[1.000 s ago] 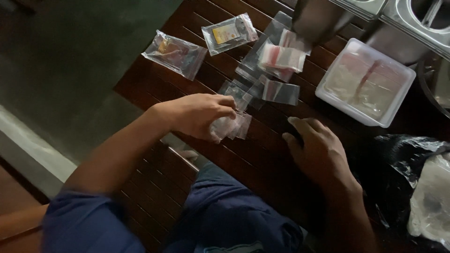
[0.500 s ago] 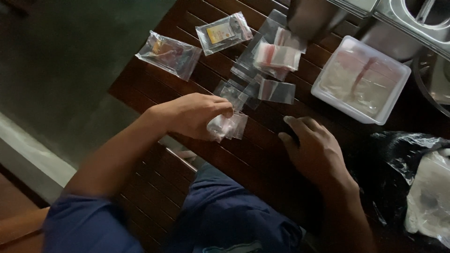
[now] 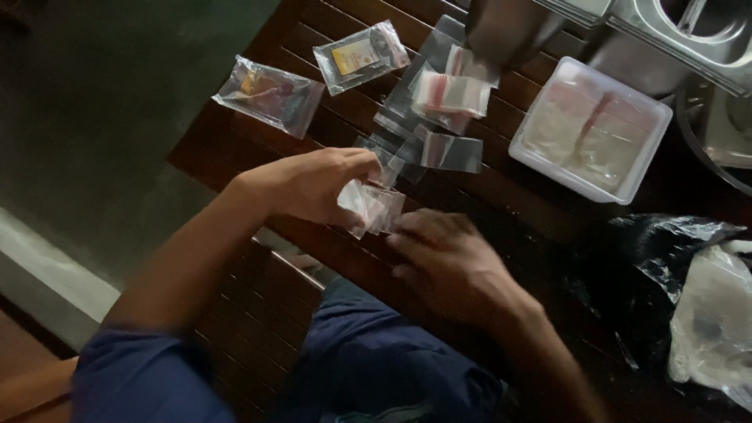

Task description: Portioning a white creamy substance from a bowl into small plastic zip-lock bags using a spoon.

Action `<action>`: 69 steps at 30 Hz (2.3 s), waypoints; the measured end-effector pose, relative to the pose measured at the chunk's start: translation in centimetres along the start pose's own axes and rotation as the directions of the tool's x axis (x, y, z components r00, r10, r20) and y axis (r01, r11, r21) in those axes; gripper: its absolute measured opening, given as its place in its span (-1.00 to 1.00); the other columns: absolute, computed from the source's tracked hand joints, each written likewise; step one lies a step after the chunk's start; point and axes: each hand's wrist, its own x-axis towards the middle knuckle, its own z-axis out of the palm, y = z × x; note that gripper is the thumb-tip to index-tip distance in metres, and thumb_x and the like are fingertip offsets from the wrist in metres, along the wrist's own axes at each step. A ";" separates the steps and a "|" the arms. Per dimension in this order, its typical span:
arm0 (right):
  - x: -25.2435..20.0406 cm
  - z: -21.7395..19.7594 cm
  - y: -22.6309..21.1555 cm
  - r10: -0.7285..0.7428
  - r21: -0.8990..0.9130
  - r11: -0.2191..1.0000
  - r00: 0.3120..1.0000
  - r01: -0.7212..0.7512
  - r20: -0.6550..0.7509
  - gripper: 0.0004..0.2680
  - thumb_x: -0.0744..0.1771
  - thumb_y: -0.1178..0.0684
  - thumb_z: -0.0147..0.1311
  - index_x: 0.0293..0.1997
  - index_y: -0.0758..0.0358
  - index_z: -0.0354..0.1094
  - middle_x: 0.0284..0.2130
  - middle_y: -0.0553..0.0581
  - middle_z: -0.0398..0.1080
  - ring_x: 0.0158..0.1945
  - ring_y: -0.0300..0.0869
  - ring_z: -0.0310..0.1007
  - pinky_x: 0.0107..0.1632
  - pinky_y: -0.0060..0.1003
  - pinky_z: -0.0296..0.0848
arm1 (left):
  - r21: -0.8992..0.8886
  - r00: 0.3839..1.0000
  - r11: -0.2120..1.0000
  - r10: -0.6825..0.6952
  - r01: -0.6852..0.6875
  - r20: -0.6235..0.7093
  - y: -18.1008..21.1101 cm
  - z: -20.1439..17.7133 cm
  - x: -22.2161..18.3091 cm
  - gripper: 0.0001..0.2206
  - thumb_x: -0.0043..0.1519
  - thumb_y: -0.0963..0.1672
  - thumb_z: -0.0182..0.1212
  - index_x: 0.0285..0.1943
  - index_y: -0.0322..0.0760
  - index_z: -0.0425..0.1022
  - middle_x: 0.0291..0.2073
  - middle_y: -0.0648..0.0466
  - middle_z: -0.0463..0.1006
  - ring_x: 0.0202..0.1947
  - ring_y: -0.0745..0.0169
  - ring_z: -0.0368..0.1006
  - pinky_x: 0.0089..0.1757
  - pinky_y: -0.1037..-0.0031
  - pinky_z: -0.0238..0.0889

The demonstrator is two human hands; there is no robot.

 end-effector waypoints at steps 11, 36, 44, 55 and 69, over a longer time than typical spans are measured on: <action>1.5 0.1 -2.3 0.182 -0.156 0.979 0.914 -0.133 0.363 -0.54 0.27 -0.28 0.03 0.29 -0.02 0.20 0.30 0.12 0.14 0.41 0.07 -0.02 0.30 0.13 -0.08 | -0.085 0.999 0.996 0.008 -0.011 -0.041 -0.7 -0.5 0.6 -0.53 -0.04 -0.18 0.44 0.01 -0.39 0.32 -0.30 -0.14 0.45 -0.32 -0.26 0.47 -0.31 0.12 0.35; 2.7 1.0 -2.7 0.129 0.006 0.992 0.986 -0.129 -0.104 -0.69 0.31 -0.07 0.13 0.10 0.25 0.40 -0.06 0.30 0.38 0.10 0.22 0.38 0.11 -0.04 0.33 | -0.023 0.986 0.999 0.029 -0.033 -0.166 0.5 -1.7 1.3 -0.77 0.12 -0.31 0.10 -0.06 -0.37 0.32 -0.37 -0.04 0.36 -0.35 -0.04 0.42 -0.43 0.30 0.28; -1.1 -1.6 2.3 0.348 0.047 0.932 0.847 -0.361 -0.402 -0.85 0.30 0.03 0.19 -0.08 0.10 0.47 -0.21 0.09 0.48 -0.05 0.01 0.52 0.01 -0.16 0.45 | -0.100 0.973 0.988 0.098 -0.121 -0.208 3.2 -1.3 5.1 -0.91 0.23 -0.26 0.09 -0.16 -0.33 0.30 -0.49 -0.06 0.37 -0.46 -0.06 0.43 -0.42 0.26 0.27; -5.1 -10.4 1.8 0.484 0.200 0.875 0.788 -0.441 -0.380 -0.89 0.28 0.12 0.18 -0.15 0.20 0.47 -0.34 0.23 0.47 -0.27 0.17 0.53 -0.24 -0.09 0.47 | -0.129 0.953 0.950 0.265 -0.284 -0.149 8.0 1.5 14.5 -0.90 0.23 -0.25 0.07 -0.21 -0.25 0.24 -0.58 0.10 0.28 -0.60 0.10 0.36 -0.51 0.40 0.19; -8.8 -13.8 2.2 0.526 0.181 0.848 0.746 -0.498 -0.409 -0.95 0.27 0.21 0.11 -0.28 0.29 0.46 -0.47 0.24 0.44 -0.36 0.14 0.50 -0.28 -0.13 0.42 | -0.124 0.920 0.916 0.362 -0.381 -0.150 11.1 4.9 20.6 -0.87 0.14 -0.28 0.04 -0.20 -0.34 0.22 -0.54 -0.11 0.27 -0.51 -0.25 0.37 -0.41 0.21 0.24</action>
